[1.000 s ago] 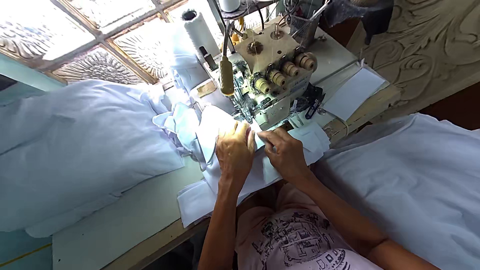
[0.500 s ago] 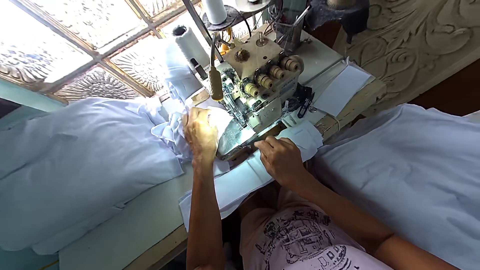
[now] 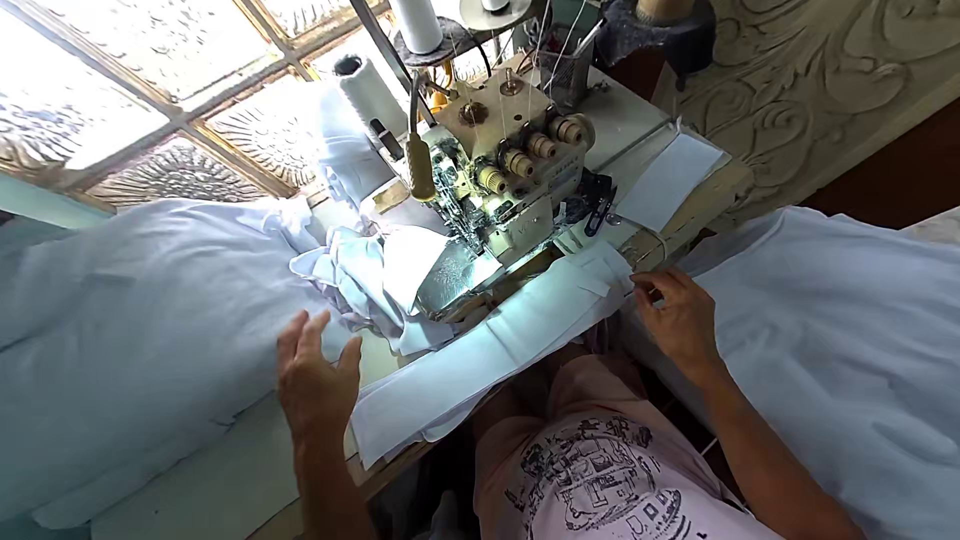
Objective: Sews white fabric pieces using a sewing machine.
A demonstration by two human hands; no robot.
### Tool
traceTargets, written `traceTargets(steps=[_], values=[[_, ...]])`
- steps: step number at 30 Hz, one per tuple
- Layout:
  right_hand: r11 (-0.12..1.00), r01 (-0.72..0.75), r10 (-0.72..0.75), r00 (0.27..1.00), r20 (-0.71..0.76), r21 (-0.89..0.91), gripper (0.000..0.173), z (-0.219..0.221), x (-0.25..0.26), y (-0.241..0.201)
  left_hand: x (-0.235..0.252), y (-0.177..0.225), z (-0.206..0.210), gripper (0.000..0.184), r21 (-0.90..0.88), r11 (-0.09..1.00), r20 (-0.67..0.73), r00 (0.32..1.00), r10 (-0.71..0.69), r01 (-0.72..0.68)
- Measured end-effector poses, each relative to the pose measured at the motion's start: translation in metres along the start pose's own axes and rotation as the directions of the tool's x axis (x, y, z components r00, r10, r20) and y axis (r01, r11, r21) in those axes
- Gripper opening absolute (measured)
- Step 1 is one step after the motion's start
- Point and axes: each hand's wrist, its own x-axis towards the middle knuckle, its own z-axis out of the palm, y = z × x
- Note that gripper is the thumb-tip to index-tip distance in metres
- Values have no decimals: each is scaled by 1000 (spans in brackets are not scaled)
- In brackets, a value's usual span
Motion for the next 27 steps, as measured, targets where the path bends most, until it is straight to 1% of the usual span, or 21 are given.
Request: traceTargets(steps=[1, 3, 4, 7, 10, 13, 15, 18, 21, 24, 27], values=[[1000, -17, 17, 1000, -10, 12, 14, -2, 2, 0, -9, -3, -3, 43, -34, 999, 46, 999, 20, -19], [999, -30, 31, 999, -21, 40, 11, -3, 5, -2, -28, -4, -5, 27, -101, 991, 80, 992, 97, -89], [998, -31, 32, 999, -17, 50, 11, -2, 7, -4, -36, -2, -5, 23, -135, 985, 98, 988, 118, -104], [998, -8, 7, 1000, 6, 69, 10, 2, 12, -11, -54, 5, -6, 20, -201, 974, 156, 978, 141, -108], [997, 71, -72, 997, 24, 41, 12, 8, 16, -19, -64, 7, -5, 17, -183, 979, 209, 970, 127, -88], [972, 233, -231, 972, 39, -26, 26, 18, 19, -32, -69, 7, -1, 16, -149, 986, 231, 967, 106, -72], [949, 304, -297, 951, 89, -81, 30, 27, 22, -41, -71, 4, 2, 16, -142, 988, 215, 972, 92, -62], [944, 303, -281, 946, 161, -132, 23, 38, 28, -45, -72, 2, 3, 15, -147, 989, 193, 980, 36, -8], [943, 288, -263, 951, 162, -164, 21, 40, 33, -43, -75, 3, 1, 15, -155, 984, 206, 977, -53, 86], [946, 284, -265, 955, 131, -158, 13, 39, 38, -35, -75, 1, 1, 16, -170, 975, 208, 972, -110, 147], [951, 270, -249, 957, 148, -150, 19, 37, 46, -32, -71, 0, 0, 28, -189, 969, 214, 970, -119, 160]])
